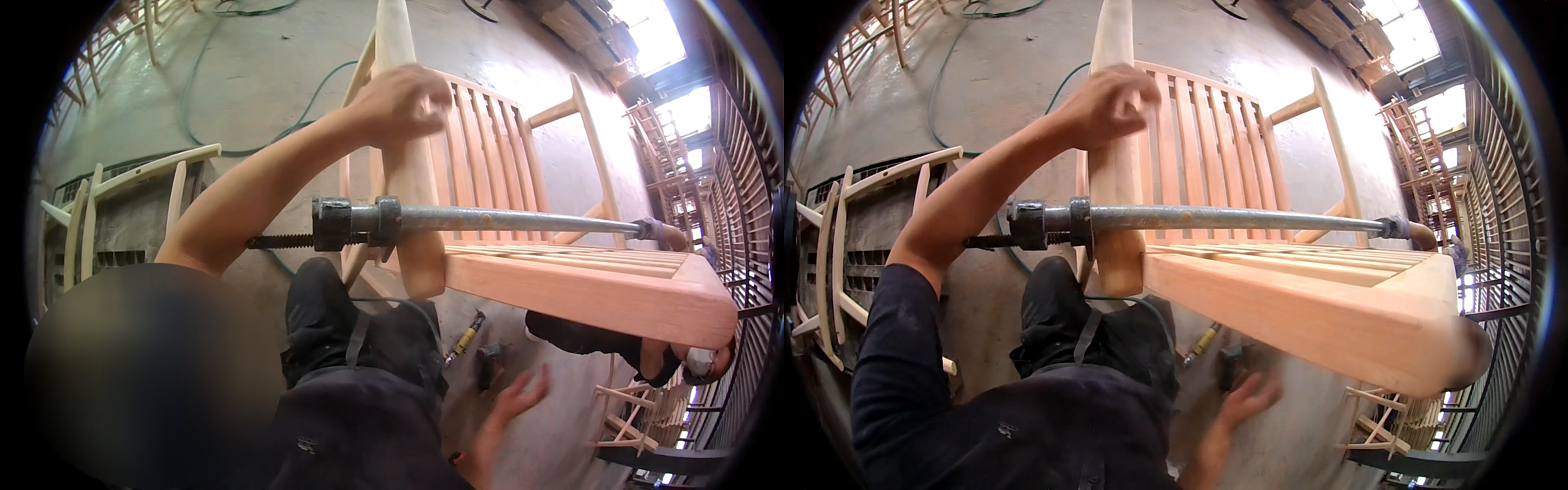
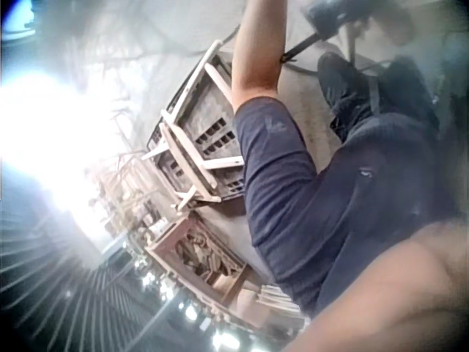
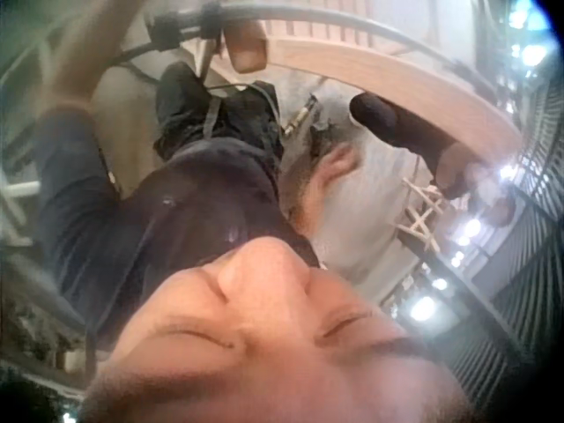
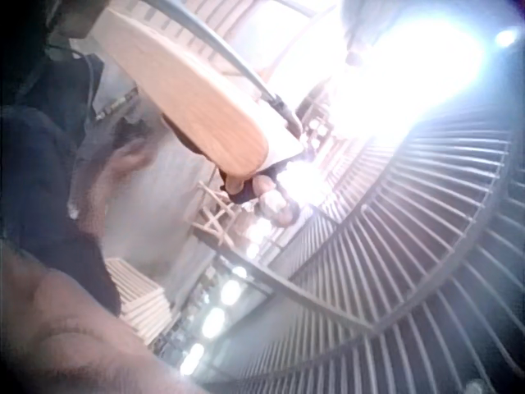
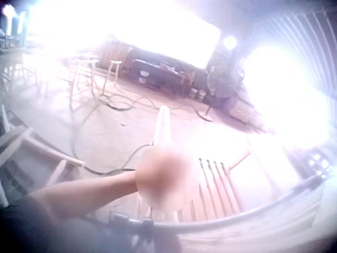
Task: The person assembles a wooden chair by securing the backrest to the frame using a metal clamp and a pneumatic nail gun. After fastening the components, the person removes the clamp and lifts the chair upright with a coworker to inspect the assembly.
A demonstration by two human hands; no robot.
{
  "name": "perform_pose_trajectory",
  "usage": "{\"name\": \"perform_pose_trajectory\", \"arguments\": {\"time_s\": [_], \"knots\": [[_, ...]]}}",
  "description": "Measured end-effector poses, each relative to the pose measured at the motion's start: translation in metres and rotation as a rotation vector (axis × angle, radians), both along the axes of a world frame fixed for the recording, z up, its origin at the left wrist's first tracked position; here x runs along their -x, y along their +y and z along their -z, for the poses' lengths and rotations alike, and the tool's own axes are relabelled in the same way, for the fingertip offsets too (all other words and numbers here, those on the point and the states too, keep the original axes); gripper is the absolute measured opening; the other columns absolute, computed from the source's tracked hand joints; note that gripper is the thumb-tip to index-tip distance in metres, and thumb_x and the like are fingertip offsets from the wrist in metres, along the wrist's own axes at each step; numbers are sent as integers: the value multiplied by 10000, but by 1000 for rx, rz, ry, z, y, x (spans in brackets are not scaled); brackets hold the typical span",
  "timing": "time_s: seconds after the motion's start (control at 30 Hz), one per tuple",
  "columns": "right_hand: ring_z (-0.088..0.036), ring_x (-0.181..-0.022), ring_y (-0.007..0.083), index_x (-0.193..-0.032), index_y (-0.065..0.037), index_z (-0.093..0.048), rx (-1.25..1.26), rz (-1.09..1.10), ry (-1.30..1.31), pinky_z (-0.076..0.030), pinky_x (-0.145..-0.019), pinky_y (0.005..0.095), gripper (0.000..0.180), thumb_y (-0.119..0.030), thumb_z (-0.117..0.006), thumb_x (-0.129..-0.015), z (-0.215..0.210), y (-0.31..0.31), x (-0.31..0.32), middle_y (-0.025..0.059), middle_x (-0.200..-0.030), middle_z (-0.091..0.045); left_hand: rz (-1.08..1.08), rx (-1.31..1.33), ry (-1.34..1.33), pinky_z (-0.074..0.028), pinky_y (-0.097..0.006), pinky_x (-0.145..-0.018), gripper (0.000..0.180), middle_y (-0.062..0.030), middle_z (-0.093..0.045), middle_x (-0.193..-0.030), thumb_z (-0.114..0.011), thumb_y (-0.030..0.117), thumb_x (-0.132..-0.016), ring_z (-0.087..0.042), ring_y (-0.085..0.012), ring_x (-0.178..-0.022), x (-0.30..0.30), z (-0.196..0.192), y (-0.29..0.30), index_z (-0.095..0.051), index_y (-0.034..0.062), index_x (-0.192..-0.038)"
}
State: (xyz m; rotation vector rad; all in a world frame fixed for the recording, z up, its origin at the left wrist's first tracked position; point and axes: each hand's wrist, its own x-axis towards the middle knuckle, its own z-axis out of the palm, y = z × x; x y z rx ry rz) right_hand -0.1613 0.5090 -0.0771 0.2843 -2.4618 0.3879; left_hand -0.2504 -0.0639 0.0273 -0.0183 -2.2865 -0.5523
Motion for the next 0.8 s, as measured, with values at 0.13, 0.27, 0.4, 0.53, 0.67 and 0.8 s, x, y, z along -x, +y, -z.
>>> {"name": "perform_pose_trajectory", "arguments": {"time_s": [0.13, 0.27, 0.4, 0.53, 0.67, 0.8], "knots": [[-545, -1282, 381, -1392, 81, -484, -168, -518, 743, -390, -1122, 511, 542, -339, -462, -1051, -196, -90, 41, 269, -1396, -552, -230, -842, 129, -520, -451, -985, 611, -212, -597, -1290, -811, 300, -825, -666, -319, -1065, 0, 30, -3, -572, -66, -1252], [-643, -898, 278, -1220, 58, -570, -405, -833, 876, -510, -815, 383, 438, -309, -394, -1061, -319, -217, 26, 164, -1008, -639, 453, -1653, 60, -519, -475, -1046, 770, -297, -538, -1334, -764, 326, -884, -656, -348, -1139, 4, 46, -23, -403, -157, -1363], [-569, -747, 216, -1076, 49, -599, -287, -824, 481, -468, -698, 325, 513, -408, -366, -1066, -331, -269, 4, 135, -816, -561, 1159, -1892, 144, -534, -471, -1045, 838, -300, -577, -1262, -668, 514, -918, -662, -325, -1157, 39, 71, -38, -393, -127, -1382], [-434, -616, 157, -890, -11, -552, -326, -761, 326, -362, -585, 278, 474, -380, -319, -1074, -342, -284, 4, 70, -687, -431, 759, -2044, 285, -613, -357, -847, 626, -148, -605, -1060, -619, 413, -947, -684, -247, -891, 44, 21, -19, -462, -66, -1318], [-387, -594, 149, -767, -77, -441, -375, -627, 441, -322, -572, 281, 395, -317, -313, -1054, -338, -288, 1, 37, -656, -333, 1169, -2204, 279, -518, -305, -691, 422, -70, -510, -924, -605, 190, -872, -542, -157, -741, 66, 52, -38, -477, -32, -1207], [-367, -584, 137, -701, -106, -362, -247, -497, 400, -319, -565, 275, 368, -239, -320, -1042, -331, -301, -3, 34, -641, -314, 1246, -2197, 295, -501, -314, -703, 404, -66, -507, -925, -581, 184, -864, -530, -153, -760, 65, 54, -36, -478, -29, -1190]]}}
